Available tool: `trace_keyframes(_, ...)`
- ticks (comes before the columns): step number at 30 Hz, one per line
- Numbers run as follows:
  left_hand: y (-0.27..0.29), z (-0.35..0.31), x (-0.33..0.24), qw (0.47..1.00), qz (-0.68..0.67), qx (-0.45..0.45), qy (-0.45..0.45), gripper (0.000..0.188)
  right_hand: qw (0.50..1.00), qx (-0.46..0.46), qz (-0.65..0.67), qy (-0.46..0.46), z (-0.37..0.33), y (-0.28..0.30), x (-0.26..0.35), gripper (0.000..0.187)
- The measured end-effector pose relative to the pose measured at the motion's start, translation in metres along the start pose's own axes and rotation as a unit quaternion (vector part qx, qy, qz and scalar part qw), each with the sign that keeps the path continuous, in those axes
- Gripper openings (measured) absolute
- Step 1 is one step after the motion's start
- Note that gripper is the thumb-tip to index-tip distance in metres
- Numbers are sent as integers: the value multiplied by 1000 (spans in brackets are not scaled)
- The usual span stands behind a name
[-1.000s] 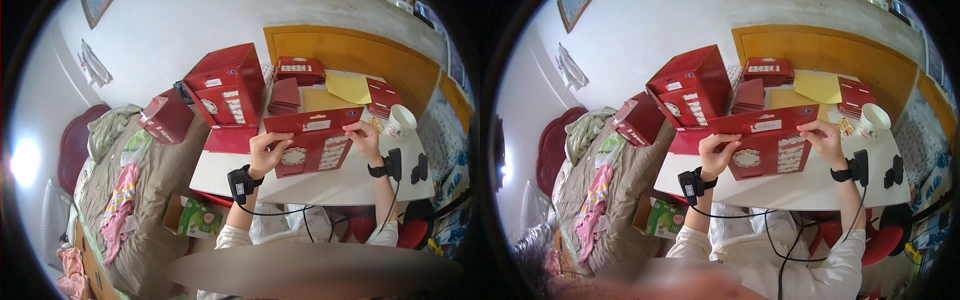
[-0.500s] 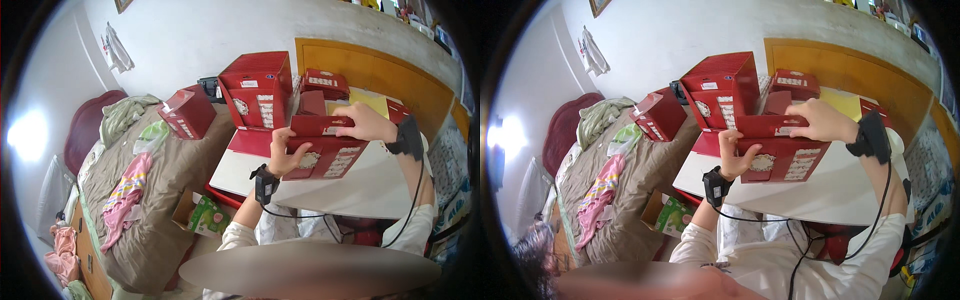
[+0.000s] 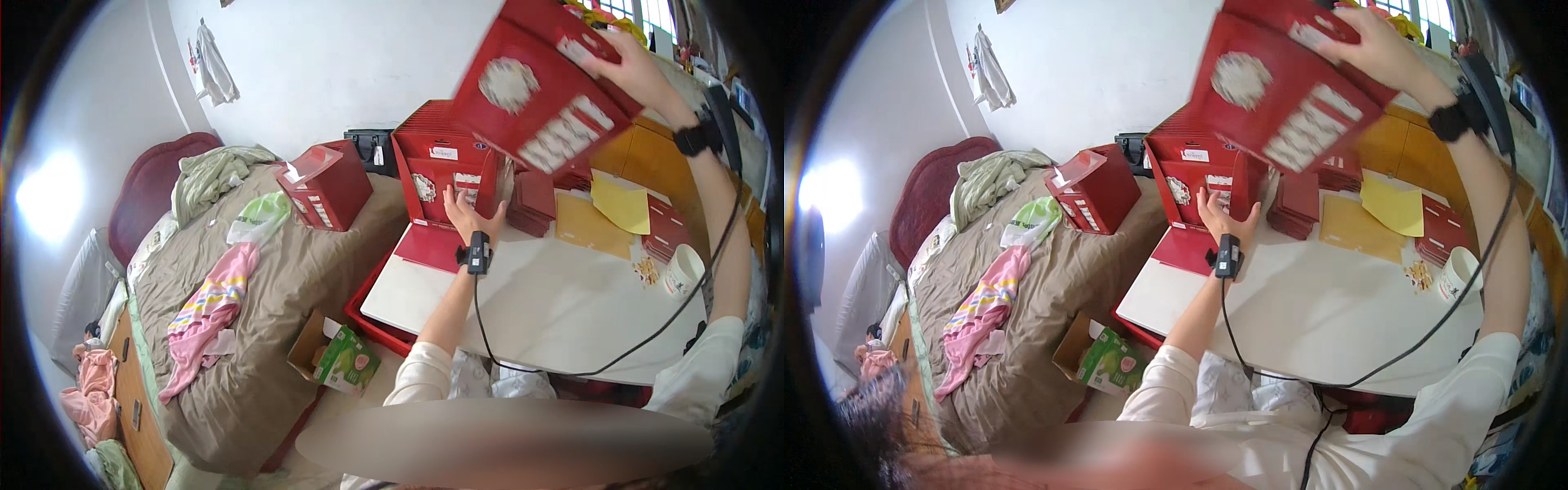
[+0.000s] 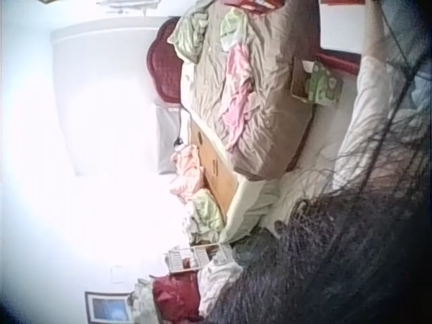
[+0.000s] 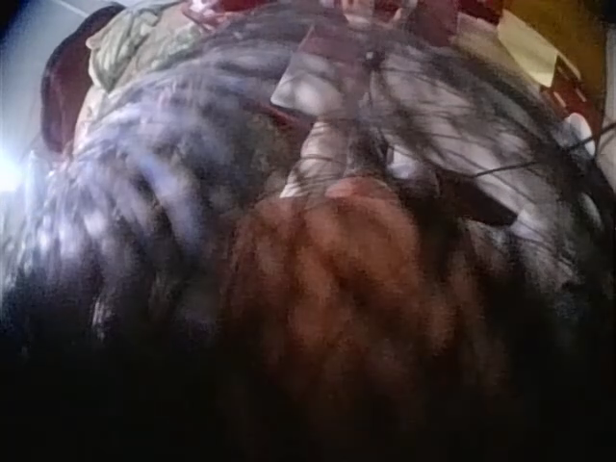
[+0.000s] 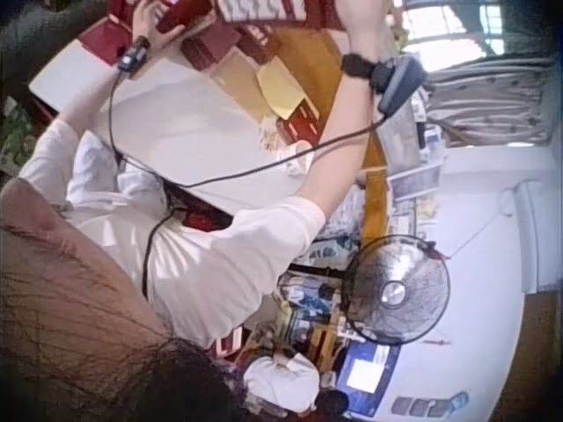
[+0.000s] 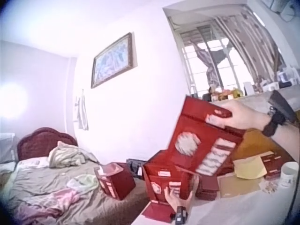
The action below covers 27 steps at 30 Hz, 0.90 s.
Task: Assemble a red cardboard display box for gift wallets.
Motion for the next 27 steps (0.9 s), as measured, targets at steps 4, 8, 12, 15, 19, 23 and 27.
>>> trace_keyframes(4,-12,-1,9,997,-65,-42,6,87,991,-39,98,-82,45,-20,-2,36)
trace_keyframes(8,-19,-1,15,996,-9,-82,-14,91,994,-64,78,-43,72,-53,10,40)
trace_keyframes(12,-23,0,14,996,37,-85,-10,88,993,-17,111,-41,88,-81,4,42)
trace_keyframes(15,-26,1,16,996,54,-77,6,88,989,-35,144,-25,93,-93,-2,43)
trace_keyframes(19,-30,2,21,996,42,-81,0,86,995,-4,100,-21,103,-97,-15,43)
trace_keyframes(23,-27,1,25,996,15,-87,-22,69,994,8,110,-7,112,-98,-24,42)
trace_keyframes(27,-23,1,22,997,32,-67,-30,53,993,-8,120,9,116,-93,-29,37)
Point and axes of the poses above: each hand's wrist, its own z-axis towards the middle knuckle, its own y-axis out of the back of the hand, x = y × z, the point moved 4 cm from there along z, towards the middle knuckle, and after that the axes turned 13 degrees about y, right-handed, at the moved point
